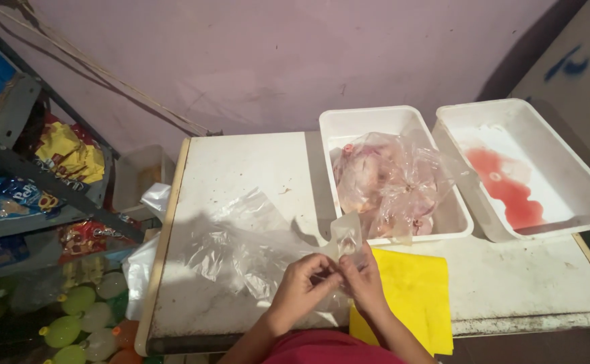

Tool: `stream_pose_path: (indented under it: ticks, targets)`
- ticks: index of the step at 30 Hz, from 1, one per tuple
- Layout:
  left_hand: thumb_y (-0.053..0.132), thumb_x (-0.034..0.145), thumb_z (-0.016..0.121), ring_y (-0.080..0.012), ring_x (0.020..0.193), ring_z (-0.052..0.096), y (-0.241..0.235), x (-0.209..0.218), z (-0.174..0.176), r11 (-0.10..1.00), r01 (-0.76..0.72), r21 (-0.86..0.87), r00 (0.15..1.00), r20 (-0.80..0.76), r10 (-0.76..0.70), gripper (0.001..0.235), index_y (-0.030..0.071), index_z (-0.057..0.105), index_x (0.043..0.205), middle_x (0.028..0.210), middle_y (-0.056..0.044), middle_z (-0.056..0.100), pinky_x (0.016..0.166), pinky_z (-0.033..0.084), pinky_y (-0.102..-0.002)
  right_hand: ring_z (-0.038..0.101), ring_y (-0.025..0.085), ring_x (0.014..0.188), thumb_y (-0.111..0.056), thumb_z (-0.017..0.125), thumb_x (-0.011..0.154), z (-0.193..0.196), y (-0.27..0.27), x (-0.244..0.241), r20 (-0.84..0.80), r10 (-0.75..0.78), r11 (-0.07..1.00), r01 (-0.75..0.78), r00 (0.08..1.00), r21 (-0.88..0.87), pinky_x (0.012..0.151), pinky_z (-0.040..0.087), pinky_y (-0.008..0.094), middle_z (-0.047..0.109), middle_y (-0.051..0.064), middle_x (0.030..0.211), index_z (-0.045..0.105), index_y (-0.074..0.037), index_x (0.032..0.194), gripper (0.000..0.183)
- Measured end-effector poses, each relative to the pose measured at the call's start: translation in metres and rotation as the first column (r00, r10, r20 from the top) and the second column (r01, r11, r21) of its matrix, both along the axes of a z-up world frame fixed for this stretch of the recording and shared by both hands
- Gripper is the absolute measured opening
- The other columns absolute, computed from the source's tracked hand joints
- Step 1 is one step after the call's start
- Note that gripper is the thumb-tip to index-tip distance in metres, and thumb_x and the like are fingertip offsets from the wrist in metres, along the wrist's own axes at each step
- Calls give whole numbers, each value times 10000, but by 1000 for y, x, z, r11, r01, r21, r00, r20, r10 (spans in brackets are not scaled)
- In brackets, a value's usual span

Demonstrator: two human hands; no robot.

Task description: Bagging raw chicken pieces from a tray into individual plastic bags

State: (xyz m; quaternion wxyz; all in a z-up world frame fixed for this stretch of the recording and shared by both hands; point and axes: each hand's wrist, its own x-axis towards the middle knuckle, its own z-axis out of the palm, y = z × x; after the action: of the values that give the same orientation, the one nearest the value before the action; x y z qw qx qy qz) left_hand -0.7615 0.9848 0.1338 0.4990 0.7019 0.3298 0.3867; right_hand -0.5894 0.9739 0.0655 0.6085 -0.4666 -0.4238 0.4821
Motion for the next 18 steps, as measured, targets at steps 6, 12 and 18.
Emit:
stream_pose_path:
  ticks: [6,12,18]
  targets:
    - [171,885,789,-209,764,795,0,2,13,998,-64,-16,996,67,65,245,51,657,1052,1011,-107,774,669,695,-288,646,163,737,-812,260,888,30,-8,-7,147,185,979,-195,972,57,567,492,255,647,86,826,400,-37,1552,1030]
    - [213,873,760,-195,921,725,5,1,16,921,-197,337,932,-228,283,145,117,797,974,1110,-38,712,777,608,-346,370,281,1509,-913,204,771,19,-9,-6,314,314,949,-301,896,-90,1218,297,424,357,163,1645,141,-107,1631,1181]
    - [168,1001,679,-79,616,544,17,-7,7,951,-162,-262,987,-20,162,109,104,720,924,772,5,677,548,449,-206,611,157,650,-721,315,898,40,-5,-6,308,148,989,-141,940,-45,676,502,306,593,44,779,441,-132,1547,885]
